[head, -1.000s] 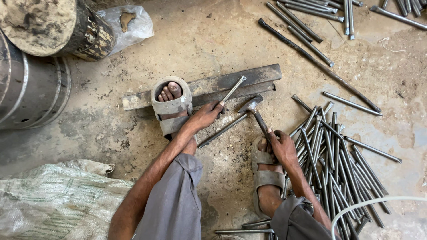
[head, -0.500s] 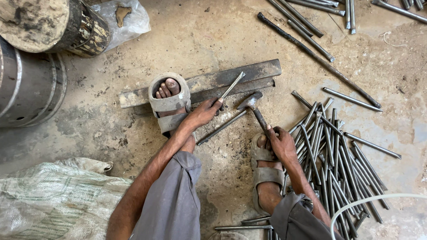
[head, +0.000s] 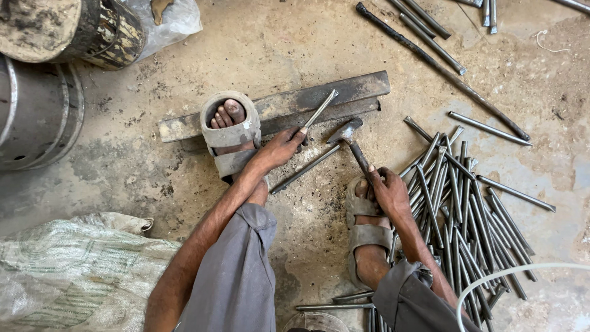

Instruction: The person sits on the floor and repeatedly hammers metal rods placed on a metal block to shape their ends. The person uses a hammer in the right hand and holds the rod with the left hand, striking the rod multiple times per piece.

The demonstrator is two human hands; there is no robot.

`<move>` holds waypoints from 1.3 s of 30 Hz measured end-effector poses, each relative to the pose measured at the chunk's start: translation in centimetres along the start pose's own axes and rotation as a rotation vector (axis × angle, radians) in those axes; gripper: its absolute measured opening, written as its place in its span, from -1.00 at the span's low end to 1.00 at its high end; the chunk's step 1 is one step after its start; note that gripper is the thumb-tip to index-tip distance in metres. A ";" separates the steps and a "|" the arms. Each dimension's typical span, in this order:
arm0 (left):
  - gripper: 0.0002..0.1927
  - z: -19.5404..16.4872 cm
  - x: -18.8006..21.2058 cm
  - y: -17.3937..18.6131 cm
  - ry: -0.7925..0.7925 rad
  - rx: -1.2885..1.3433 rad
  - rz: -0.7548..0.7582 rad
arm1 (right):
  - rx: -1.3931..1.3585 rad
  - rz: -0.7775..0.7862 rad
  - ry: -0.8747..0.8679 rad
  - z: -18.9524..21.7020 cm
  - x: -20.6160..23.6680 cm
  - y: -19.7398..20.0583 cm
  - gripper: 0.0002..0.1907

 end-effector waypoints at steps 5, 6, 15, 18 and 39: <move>-0.37 0.1 -0.1 0.1 -0.018 0.057 -0.037 | -0.032 -0.001 -0.006 0.5 0.4 0.1 -0.44; -0.38 0.2 -0.1 0.1 0.011 0.042 -0.017 | -0.031 0.004 -0.007 0.6 0.5 0.1 -0.43; -0.39 -0.3 0.3 0.2 0.016 0.026 0.004 | -0.010 0.002 -0.035 0.5 0.4 0.0 -0.40; -0.38 -0.1 0.3 0.1 0.068 0.033 0.023 | 0.003 -0.003 -0.022 0.3 0.2 -0.1 -0.39; -0.22 0.4 0.0 -0.1 0.020 0.033 -0.001 | -0.001 -0.004 -0.035 0.5 0.4 -0.1 -0.42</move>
Point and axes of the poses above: each hand's wrist, its own x-axis away from the middle knuckle, its own y-axis out of the back of the hand, z = x × y, the point moved 2 cm from there along -x, towards the middle knuckle, and after that the axes turned 7 degrees about -x, right-handed, at the moved point
